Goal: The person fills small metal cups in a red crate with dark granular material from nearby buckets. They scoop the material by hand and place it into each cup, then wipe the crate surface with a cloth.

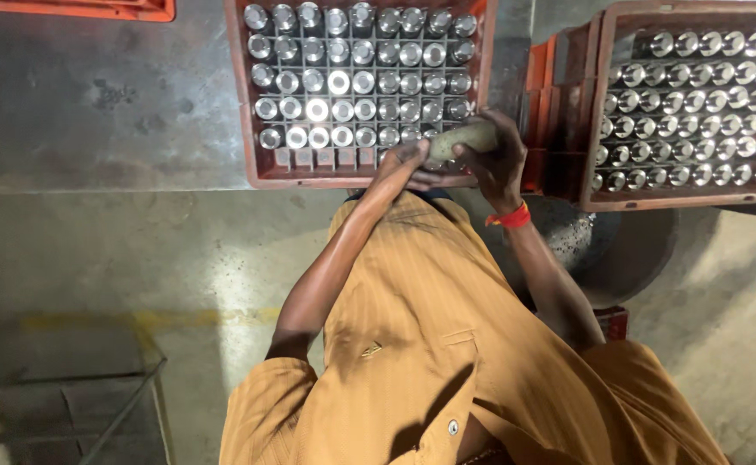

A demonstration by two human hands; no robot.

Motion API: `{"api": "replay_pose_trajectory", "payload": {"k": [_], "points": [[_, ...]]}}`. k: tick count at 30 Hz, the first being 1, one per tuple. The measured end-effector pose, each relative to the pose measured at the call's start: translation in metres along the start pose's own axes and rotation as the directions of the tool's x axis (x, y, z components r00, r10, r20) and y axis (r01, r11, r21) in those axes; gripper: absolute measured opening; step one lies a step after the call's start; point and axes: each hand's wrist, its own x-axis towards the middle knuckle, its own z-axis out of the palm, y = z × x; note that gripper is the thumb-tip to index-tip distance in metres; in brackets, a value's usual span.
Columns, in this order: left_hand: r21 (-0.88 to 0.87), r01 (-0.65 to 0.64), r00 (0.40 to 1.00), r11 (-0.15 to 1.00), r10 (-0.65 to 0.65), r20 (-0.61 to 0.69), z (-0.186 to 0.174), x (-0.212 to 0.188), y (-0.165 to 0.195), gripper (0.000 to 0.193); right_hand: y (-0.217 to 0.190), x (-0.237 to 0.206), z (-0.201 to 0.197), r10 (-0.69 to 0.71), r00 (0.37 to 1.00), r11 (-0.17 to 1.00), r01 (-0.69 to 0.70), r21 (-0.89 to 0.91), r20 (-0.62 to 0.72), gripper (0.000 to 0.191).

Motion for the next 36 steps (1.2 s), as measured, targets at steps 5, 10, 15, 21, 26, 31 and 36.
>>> {"api": "replay_pose_trajectory", "payload": {"k": [5,10,15,21,26,31,36], "points": [[0.716,-0.260,0.713,0.648,0.629,-0.310,-0.032,-0.038,0.024,0.059,0.023,-0.030,-0.020,-0.221,0.969,0.920,0.170,-0.353,-0.107,0.054],[0.888,-0.141,0.444,0.439,0.829,-0.340,-0.084,-0.047,0.033,0.046,0.058,-0.058,-0.003,-0.329,0.944,0.798,0.291,-0.527,0.024,0.044],[0.954,-0.020,0.320,0.298,0.906,-0.277,-0.113,-0.050,0.034,0.041,0.056,-0.052,-0.008,-0.332,0.939,0.801,0.229,-0.553,-0.091,0.032],[0.962,0.036,0.277,0.271,0.922,-0.270,-0.135,-0.048,0.034,0.045,0.050,-0.034,0.000,-0.288,0.950,0.901,0.225,-0.370,-0.124,0.043],[0.961,0.015,0.293,0.276,0.918,-0.268,-0.132,-0.047,0.032,0.047,0.079,-0.004,0.000,-0.392,0.918,0.733,0.348,-0.585,0.055,0.037],[0.950,0.009,0.311,0.312,0.902,-0.300,-0.130,-0.050,0.035,0.046,0.079,0.000,0.001,-0.419,0.854,0.857,0.259,-0.445,-0.308,0.048],[0.952,0.002,0.325,0.308,0.900,-0.291,-0.128,-0.050,0.035,0.046,0.061,0.018,0.002,-0.382,0.923,0.855,0.335,-0.395,-0.044,0.040]]}}
